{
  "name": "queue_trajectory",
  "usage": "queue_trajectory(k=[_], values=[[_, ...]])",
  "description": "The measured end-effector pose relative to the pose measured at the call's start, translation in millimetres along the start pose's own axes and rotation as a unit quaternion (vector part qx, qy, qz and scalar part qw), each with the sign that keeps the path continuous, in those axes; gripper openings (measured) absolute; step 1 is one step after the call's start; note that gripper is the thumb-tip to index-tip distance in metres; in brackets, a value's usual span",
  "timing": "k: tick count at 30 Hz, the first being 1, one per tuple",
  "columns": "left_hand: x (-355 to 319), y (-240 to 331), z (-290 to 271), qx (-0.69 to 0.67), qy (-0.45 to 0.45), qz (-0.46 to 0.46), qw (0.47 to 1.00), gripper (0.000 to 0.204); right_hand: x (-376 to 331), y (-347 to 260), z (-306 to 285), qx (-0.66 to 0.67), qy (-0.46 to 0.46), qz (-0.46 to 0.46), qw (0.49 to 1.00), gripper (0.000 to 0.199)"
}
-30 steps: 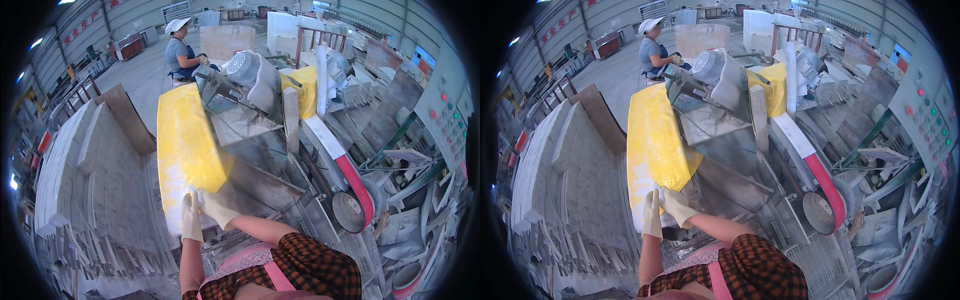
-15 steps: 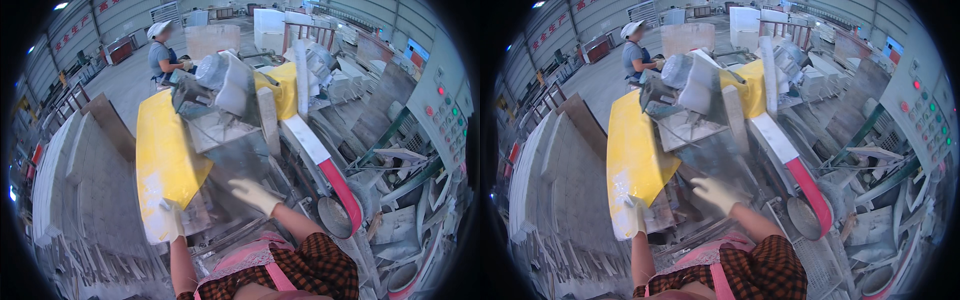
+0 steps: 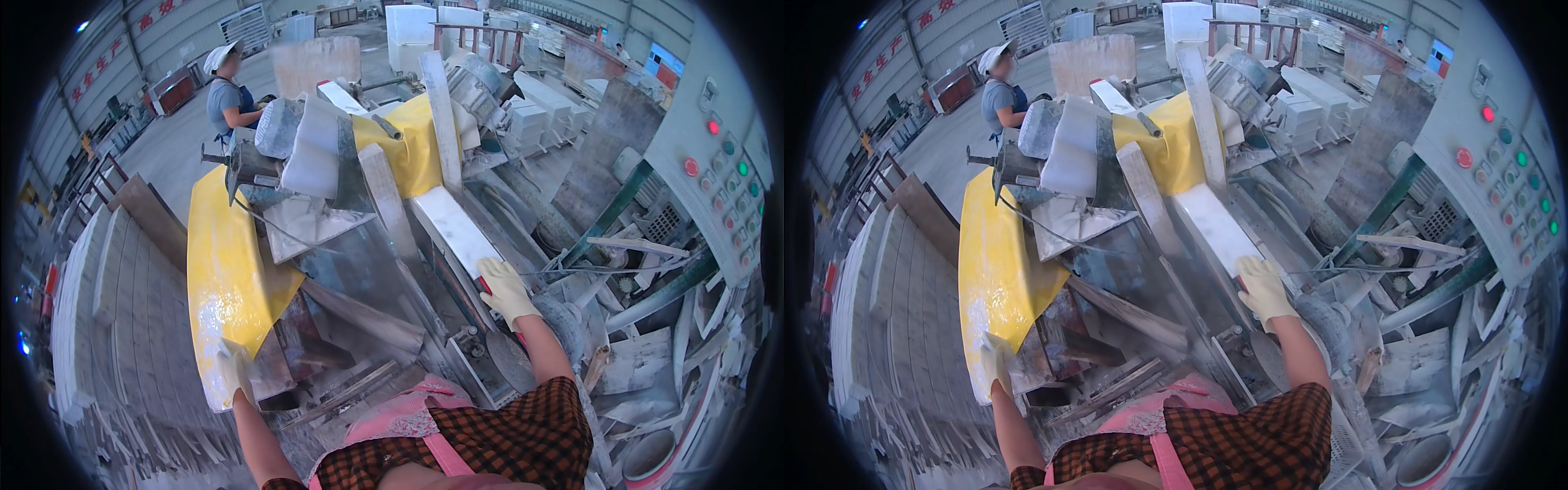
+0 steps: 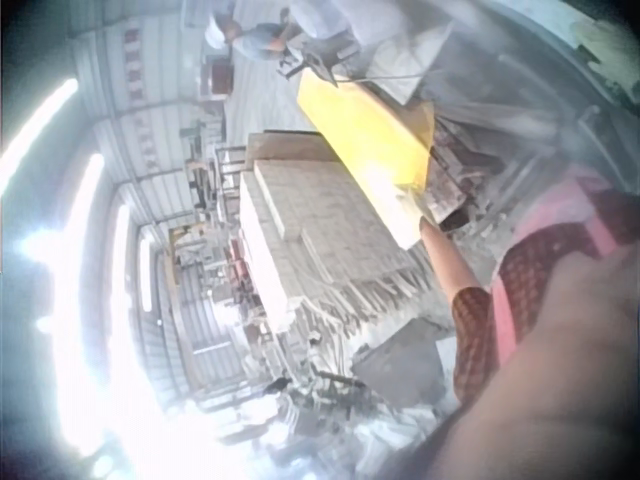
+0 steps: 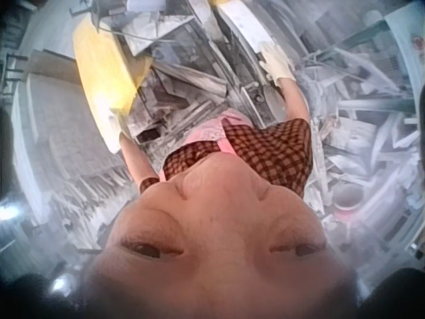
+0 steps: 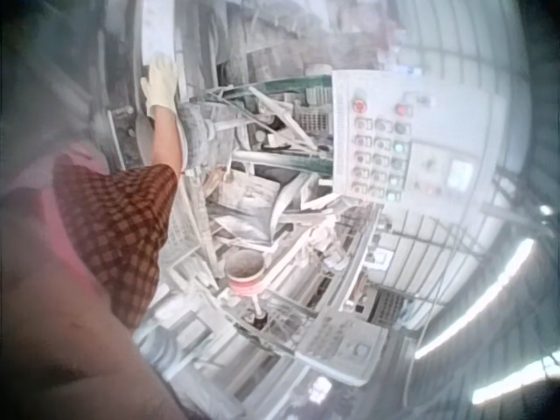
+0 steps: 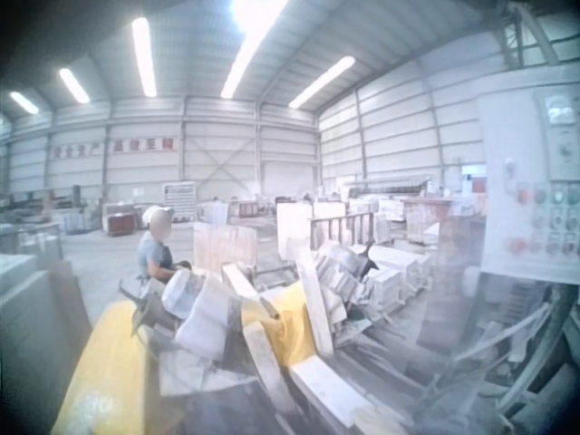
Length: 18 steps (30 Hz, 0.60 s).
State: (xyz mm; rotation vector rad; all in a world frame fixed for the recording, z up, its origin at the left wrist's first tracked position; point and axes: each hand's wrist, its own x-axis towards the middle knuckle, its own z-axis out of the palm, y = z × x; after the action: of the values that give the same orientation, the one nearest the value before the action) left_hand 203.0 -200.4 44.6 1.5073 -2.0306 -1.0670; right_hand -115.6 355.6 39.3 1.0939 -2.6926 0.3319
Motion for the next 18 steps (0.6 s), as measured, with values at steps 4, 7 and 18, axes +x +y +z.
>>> queue_trajectory(k=[4, 7, 18], values=[[4, -5, 5, -0.062, 0.015, 0.004, 0.998, 0.060, 22, 2, 34, -0.114, -0.051, 0.068, 0.990, 0.075], [11, -10, 6, -0.046, 0.018, -0.001, 0.999, 0.058, 41, 7, 59, -0.186, -0.032, 0.077, 0.979, 0.066], [8, -19, 6, -0.103, 0.008, 0.008, 0.995, 0.067, 76, 23, 55, -0.141, 0.019, -0.023, 0.990, 0.050]])
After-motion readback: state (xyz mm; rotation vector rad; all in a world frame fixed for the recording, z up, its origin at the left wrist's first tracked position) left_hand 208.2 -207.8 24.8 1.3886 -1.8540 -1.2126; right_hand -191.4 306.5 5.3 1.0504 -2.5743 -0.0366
